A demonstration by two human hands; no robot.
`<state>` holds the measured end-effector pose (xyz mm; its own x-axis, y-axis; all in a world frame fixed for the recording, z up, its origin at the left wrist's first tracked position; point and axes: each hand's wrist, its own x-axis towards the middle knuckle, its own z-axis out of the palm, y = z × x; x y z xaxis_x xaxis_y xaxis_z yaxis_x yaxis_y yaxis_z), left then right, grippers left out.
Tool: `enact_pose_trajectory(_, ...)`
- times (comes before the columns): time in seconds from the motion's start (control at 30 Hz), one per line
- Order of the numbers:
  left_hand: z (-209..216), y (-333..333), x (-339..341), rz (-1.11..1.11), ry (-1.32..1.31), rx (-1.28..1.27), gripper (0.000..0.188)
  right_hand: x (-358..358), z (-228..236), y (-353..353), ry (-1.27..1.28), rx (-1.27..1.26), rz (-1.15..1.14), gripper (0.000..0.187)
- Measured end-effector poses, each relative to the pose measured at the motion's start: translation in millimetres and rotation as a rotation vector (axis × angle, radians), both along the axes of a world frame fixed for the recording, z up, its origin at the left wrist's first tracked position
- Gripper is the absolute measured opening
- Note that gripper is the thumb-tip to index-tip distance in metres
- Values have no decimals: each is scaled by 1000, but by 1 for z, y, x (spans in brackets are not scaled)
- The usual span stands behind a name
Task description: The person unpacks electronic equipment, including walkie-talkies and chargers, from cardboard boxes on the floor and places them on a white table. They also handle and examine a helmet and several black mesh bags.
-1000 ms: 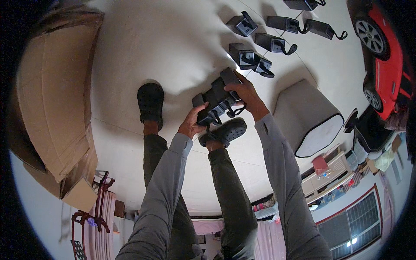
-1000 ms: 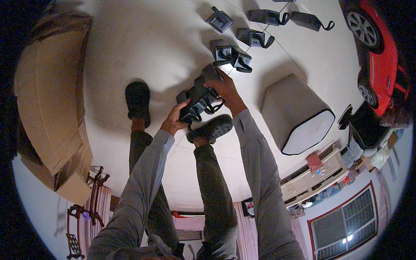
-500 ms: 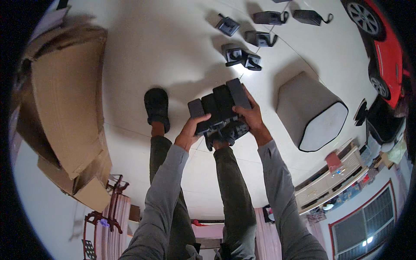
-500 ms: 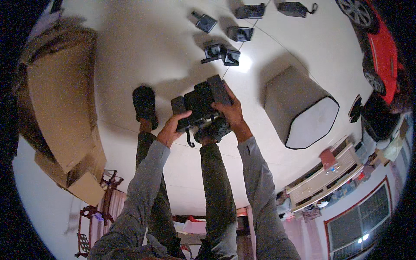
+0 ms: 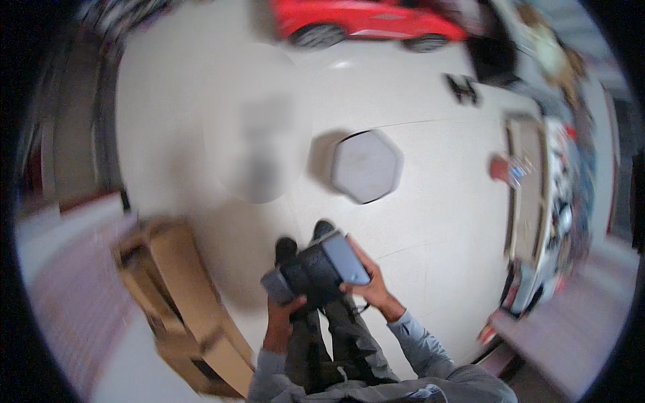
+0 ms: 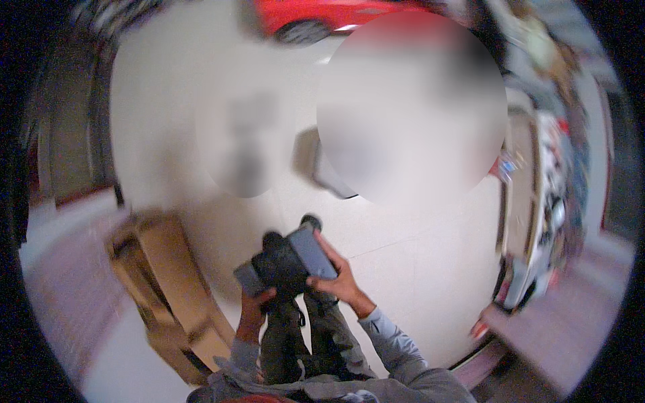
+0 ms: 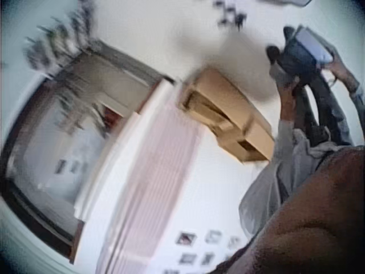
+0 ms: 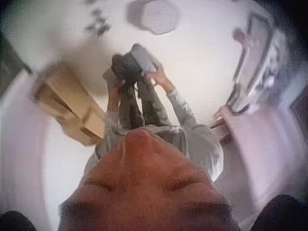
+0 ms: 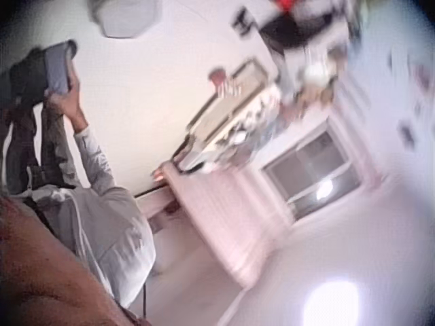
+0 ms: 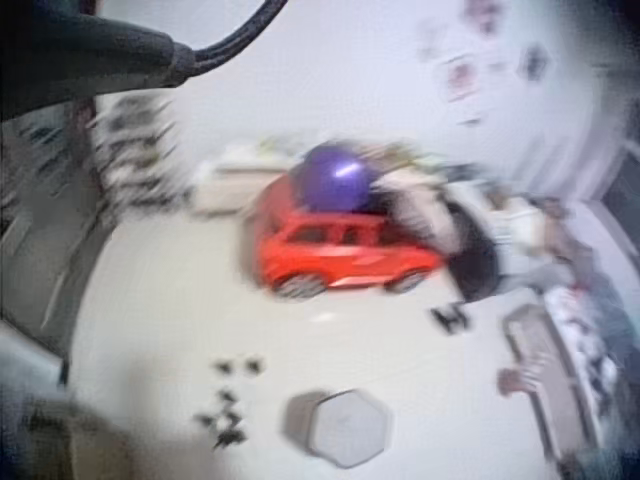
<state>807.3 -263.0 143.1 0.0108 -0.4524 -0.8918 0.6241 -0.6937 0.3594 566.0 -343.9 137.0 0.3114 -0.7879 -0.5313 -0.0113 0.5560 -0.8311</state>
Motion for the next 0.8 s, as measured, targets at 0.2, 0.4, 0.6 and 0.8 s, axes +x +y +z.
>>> enact_pose_trajectory(0.2, 263, -2, -117, -324, -46, -256, 66, -123, 301, 75, 45, -206, -371, 100)
enact_pose_trajectory(0.4, 448, 39, -274, -762, 47, -409, 67, -238, 473, 237, 89, -328, -863, 100)
enact_pose_trajectory(0.6, 506, 96, -421, -1101, 118, -497, 66, -345, 529, 347, -23, -337, -1165, 99)
enact_pose_trajectory(0.8, 502, 155, -621, -1232, 202, -461, 67, -518, 544, 429, 15, -368, -1327, 97)
